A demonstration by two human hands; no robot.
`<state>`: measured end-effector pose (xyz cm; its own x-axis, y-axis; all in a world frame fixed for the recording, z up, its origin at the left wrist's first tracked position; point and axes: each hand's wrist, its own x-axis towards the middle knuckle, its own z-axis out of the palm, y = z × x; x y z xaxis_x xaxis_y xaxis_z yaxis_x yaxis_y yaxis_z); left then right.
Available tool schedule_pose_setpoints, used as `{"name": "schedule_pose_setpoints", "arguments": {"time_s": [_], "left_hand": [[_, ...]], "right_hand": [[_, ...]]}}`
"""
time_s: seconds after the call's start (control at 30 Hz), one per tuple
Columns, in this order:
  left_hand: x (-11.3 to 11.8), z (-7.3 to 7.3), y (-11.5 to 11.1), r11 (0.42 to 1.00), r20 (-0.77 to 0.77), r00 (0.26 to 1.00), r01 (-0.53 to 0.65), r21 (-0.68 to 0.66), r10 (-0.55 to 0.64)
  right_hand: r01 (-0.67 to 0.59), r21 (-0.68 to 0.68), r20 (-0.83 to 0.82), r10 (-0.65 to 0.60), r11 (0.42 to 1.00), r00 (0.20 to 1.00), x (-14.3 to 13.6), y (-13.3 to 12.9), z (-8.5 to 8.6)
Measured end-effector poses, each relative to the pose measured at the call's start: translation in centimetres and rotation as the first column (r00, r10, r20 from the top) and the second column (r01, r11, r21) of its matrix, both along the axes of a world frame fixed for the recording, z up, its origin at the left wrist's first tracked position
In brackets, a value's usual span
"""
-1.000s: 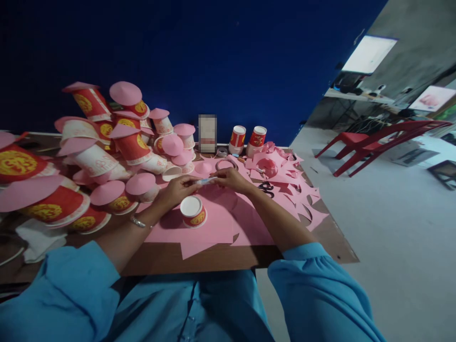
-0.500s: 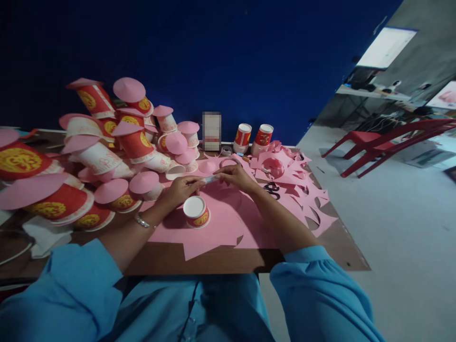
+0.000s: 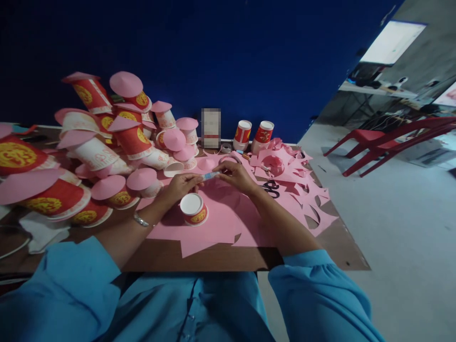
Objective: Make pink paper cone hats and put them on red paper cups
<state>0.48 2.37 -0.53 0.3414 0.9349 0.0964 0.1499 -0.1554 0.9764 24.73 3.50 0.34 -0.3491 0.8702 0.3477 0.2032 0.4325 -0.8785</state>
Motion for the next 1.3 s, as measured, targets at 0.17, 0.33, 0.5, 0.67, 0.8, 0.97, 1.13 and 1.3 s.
{"name": "schedule_pose_setpoints", "arguments": {"time_s": [0.17,0.33,0.5,0.67,0.8,0.97,1.13,1.3], "left_hand": [[-0.3,-0.3,0.1,0.997,-0.004,0.999,-0.041,0.065,0.041],[-0.6,0.1,-0.2,0.969,-0.055,0.997,-0.043,0.243,0.058],[-0.3,0.4,-0.4,0.991,-0.036,0.999,-0.005,0.135,0.010],[0.1,0.3,-0.2,0.999,0.015,1.000,-0.004,0.039,0.003],[0.2,0.1,-0.1,0.998,0.026,0.999,0.045,-0.043,-0.044],[0.2,-0.2,-0.2,1.000,0.043,0.999,0.011,0.002,-0.012],[0.1,-0.2,-0.3,0.988,0.026,0.999,-0.036,0.147,0.032],[0.1,0.3,-0.3,0.998,0.008,1.000,0.005,0.062,-0.006]], "right_hand": [[-0.074,-0.135,-0.107,0.060,0.988,0.992,-0.8,-0.7,0.0],[-0.093,-0.324,-0.121,0.056,0.942,0.991,-1.6,-1.1,-0.6],[-0.052,-0.227,-0.103,0.029,0.973,0.994,-1.3,-0.9,-0.4],[-0.013,-0.030,0.030,0.014,0.999,0.999,-0.7,-1.1,0.5],[0.013,0.075,0.099,-0.021,0.997,0.995,-0.6,-1.3,0.8],[-0.072,-0.144,0.001,0.073,0.987,0.997,-1.0,-1.1,0.3],[-0.064,-0.263,-0.050,0.052,0.963,0.997,-1.3,-1.1,0.0],[-0.011,-0.138,-0.019,0.009,0.990,1.000,-1.1,-1.1,0.0]]}}
